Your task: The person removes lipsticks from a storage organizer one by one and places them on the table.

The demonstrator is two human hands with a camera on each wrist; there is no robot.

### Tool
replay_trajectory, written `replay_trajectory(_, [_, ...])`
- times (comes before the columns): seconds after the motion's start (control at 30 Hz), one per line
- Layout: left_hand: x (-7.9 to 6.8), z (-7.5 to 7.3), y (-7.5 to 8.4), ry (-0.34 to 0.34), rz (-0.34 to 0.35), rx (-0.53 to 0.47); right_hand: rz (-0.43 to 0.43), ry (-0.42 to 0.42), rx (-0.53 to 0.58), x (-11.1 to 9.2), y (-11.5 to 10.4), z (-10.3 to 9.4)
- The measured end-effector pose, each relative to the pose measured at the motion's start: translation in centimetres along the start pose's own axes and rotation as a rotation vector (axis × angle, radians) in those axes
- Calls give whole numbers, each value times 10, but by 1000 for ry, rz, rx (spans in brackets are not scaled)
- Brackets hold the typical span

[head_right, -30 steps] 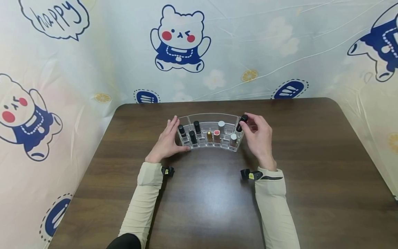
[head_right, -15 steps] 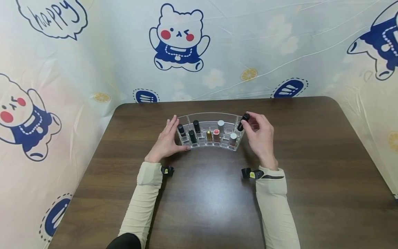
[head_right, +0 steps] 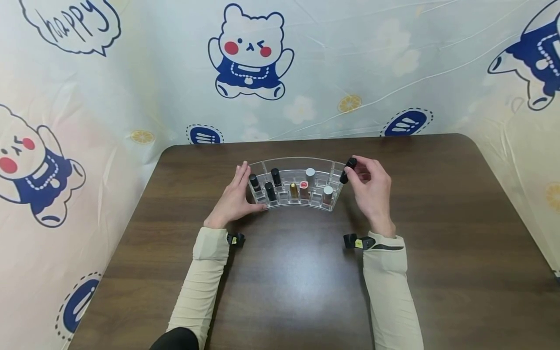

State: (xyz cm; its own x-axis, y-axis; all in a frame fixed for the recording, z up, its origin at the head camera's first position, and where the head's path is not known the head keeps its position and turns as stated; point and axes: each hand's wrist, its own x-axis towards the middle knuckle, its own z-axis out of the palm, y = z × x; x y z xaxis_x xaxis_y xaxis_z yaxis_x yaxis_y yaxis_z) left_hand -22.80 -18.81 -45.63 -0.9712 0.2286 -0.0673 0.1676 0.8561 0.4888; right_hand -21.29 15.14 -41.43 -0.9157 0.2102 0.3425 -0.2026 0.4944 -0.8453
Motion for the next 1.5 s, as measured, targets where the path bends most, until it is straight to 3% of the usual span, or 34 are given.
replay_trajectory(0.97, [-1, 3, 1, 14, -13, 70, 107, 33, -47, 5, 27, -12])
replay_trajectory(1.5, [0, 3, 2, 25, -7, 81, 169, -34, -53, 5, 34, -9])
